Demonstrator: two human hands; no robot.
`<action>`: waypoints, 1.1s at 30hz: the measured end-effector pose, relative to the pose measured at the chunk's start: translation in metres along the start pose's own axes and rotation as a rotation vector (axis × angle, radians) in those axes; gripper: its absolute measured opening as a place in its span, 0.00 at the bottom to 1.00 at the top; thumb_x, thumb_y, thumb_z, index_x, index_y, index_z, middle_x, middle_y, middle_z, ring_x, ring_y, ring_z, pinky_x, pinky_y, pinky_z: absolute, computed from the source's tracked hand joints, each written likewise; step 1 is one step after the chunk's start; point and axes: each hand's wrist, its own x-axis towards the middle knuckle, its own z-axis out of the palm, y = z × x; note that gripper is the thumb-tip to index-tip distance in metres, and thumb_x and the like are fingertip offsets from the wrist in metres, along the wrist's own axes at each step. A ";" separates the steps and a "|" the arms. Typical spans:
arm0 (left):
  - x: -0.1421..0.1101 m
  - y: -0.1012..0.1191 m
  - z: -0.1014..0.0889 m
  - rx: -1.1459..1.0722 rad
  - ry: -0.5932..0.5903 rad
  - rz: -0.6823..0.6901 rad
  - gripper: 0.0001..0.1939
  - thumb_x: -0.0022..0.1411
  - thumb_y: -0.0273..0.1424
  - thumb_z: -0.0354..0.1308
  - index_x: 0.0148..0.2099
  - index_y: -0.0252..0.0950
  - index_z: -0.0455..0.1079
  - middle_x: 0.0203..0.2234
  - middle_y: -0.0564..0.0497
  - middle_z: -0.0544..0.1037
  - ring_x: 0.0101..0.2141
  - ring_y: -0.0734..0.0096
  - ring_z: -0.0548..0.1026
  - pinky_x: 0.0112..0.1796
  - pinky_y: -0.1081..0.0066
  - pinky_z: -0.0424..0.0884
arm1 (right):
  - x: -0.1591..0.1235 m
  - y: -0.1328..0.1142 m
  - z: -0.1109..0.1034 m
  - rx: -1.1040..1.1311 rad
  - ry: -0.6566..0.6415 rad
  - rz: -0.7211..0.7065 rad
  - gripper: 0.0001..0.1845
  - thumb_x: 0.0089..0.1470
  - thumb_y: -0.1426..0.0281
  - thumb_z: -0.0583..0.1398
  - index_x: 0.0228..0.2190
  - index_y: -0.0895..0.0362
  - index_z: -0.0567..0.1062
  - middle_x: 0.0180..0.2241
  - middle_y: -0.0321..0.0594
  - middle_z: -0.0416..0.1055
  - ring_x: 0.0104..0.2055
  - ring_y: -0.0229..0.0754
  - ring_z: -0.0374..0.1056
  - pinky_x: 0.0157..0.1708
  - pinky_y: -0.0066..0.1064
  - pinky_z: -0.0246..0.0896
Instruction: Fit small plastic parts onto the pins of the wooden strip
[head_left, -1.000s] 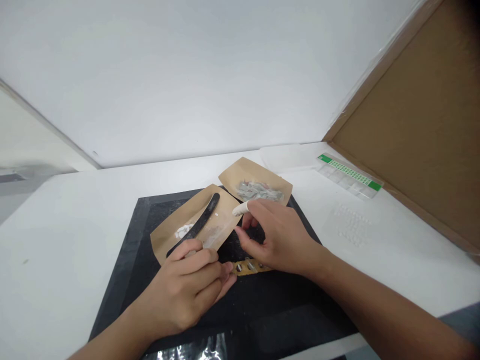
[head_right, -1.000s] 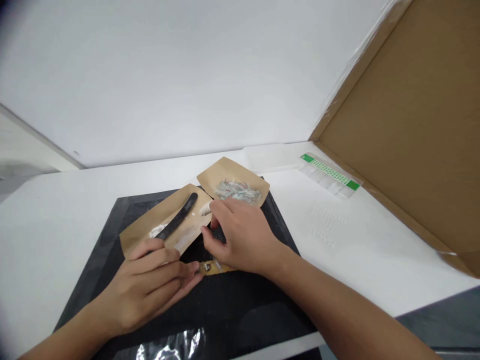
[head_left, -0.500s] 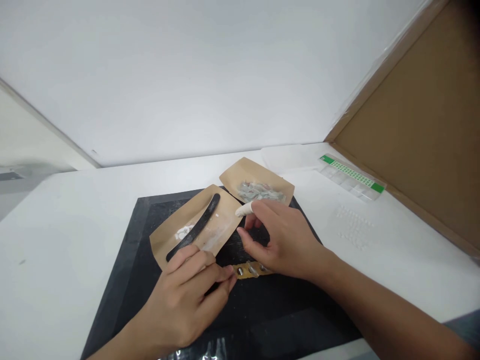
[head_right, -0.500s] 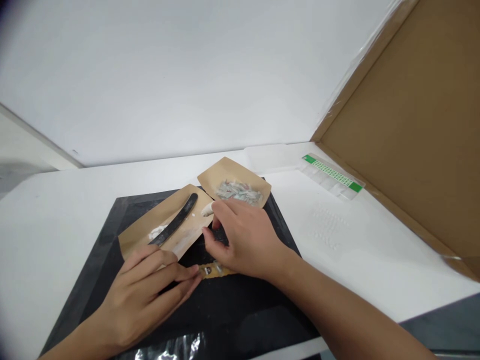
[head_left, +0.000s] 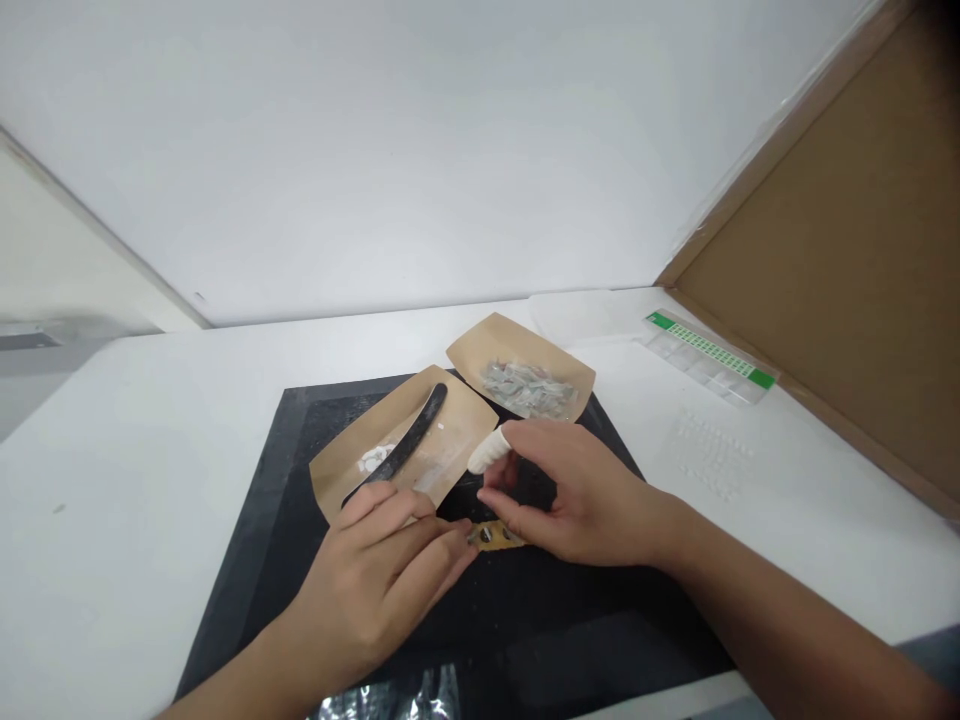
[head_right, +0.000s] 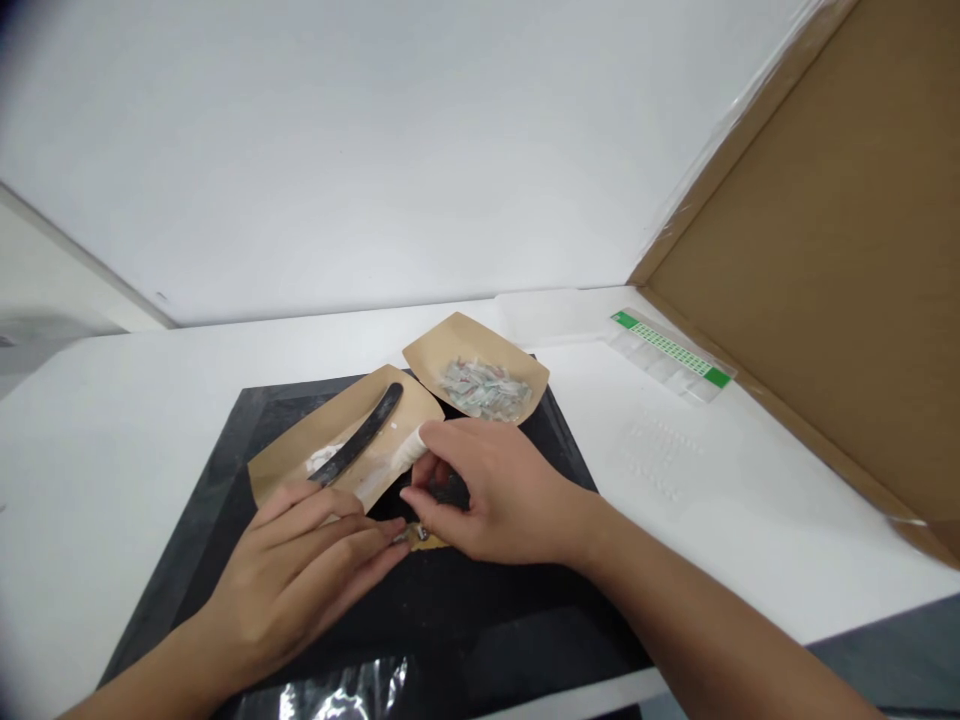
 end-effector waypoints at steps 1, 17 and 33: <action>0.000 0.000 0.000 -0.006 0.001 -0.004 0.09 0.66 0.22 0.68 0.47 0.33 0.76 0.36 0.54 0.85 0.34 0.69 0.76 0.38 0.63 0.64 | 0.000 -0.001 -0.001 0.056 -0.038 0.000 0.07 0.60 0.69 0.66 0.34 0.55 0.72 0.31 0.32 0.76 0.33 0.36 0.71 0.34 0.29 0.62; -0.001 0.000 0.001 -0.058 0.001 -0.068 0.08 0.67 0.26 0.68 0.47 0.35 0.75 0.34 0.54 0.84 0.36 0.68 0.77 0.37 0.64 0.62 | 0.003 0.001 0.002 0.159 -0.217 0.018 0.09 0.71 0.70 0.56 0.35 0.53 0.63 0.35 0.35 0.82 0.37 0.39 0.78 0.35 0.29 0.63; -0.006 -0.004 0.007 -0.074 0.011 -0.111 0.06 0.68 0.29 0.67 0.44 0.35 0.73 0.32 0.53 0.81 0.36 0.66 0.75 0.37 0.63 0.60 | -0.006 0.001 0.008 -0.021 -0.201 -0.206 0.09 0.66 0.66 0.63 0.38 0.53 0.67 0.33 0.31 0.79 0.30 0.37 0.72 0.29 0.28 0.56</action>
